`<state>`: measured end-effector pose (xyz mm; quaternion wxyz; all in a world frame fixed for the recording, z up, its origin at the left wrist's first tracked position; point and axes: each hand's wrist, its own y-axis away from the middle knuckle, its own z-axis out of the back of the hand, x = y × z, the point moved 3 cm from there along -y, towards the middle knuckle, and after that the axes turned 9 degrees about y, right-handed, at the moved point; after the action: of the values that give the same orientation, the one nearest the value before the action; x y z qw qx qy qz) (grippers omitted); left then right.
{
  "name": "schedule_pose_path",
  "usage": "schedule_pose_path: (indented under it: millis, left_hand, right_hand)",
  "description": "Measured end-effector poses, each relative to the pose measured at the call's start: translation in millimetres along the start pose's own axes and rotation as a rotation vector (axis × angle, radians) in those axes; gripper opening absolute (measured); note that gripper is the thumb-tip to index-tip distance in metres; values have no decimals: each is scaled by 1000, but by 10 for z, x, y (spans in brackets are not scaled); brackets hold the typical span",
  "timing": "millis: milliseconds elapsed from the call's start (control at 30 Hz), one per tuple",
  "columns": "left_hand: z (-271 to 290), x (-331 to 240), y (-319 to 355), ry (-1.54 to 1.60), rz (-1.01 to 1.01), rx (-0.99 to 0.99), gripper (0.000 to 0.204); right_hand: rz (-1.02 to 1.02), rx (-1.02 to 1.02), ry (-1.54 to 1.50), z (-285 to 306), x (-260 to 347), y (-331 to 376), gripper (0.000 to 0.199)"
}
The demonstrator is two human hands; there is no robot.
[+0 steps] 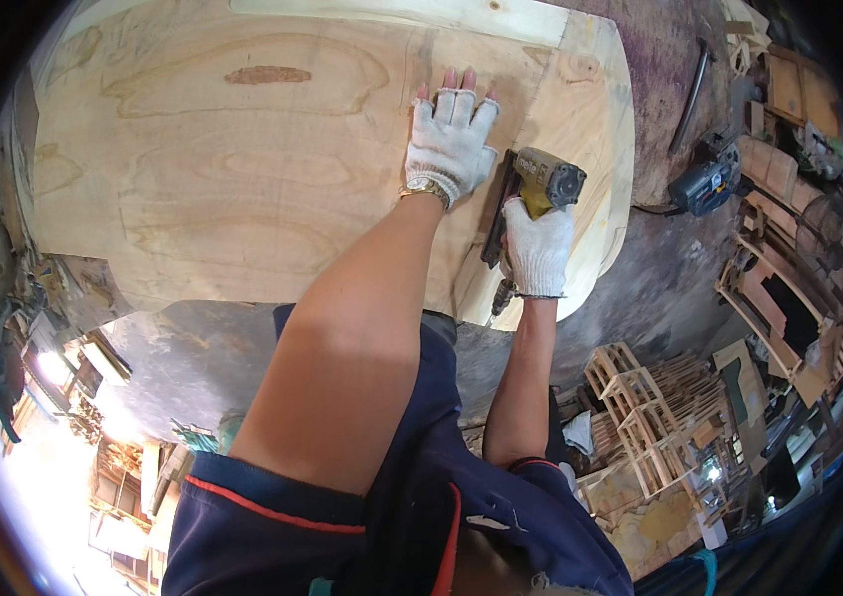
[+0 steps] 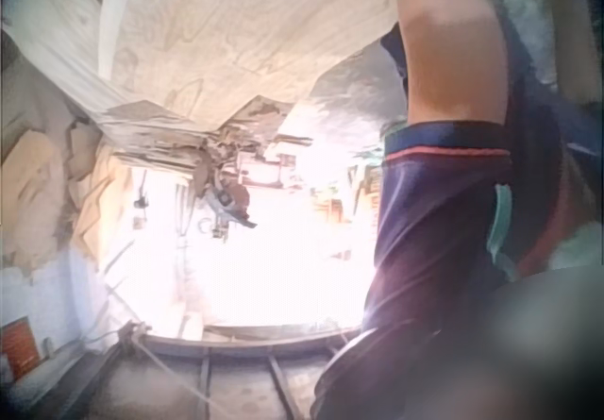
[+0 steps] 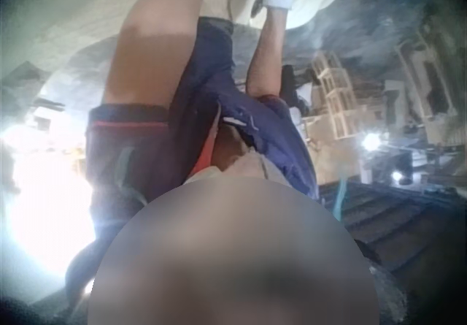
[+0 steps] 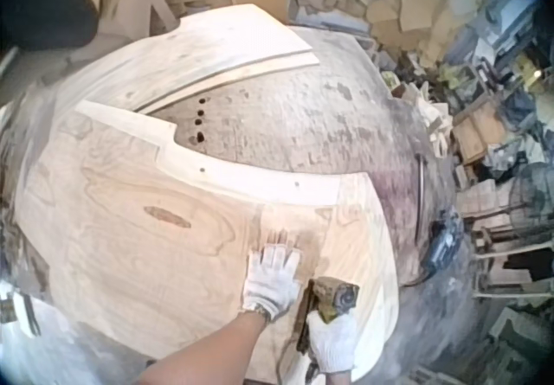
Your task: The person aligns and fastens a thin wooden panel onto a larger shaped wooden base using a nail gun. They reposition the panel, drive nails along the edges, and reload the nail gun as needed.
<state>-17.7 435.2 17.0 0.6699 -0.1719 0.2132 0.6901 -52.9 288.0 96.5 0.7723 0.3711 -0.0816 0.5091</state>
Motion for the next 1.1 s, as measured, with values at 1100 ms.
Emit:
schedule_pose_path:
  millis: [1100]
  left_hand:
    - [-100, 15, -18, -75, -13, -35, 86]
  right_hand:
    - [-113, -3, -130, -239, -604, 910, 24]
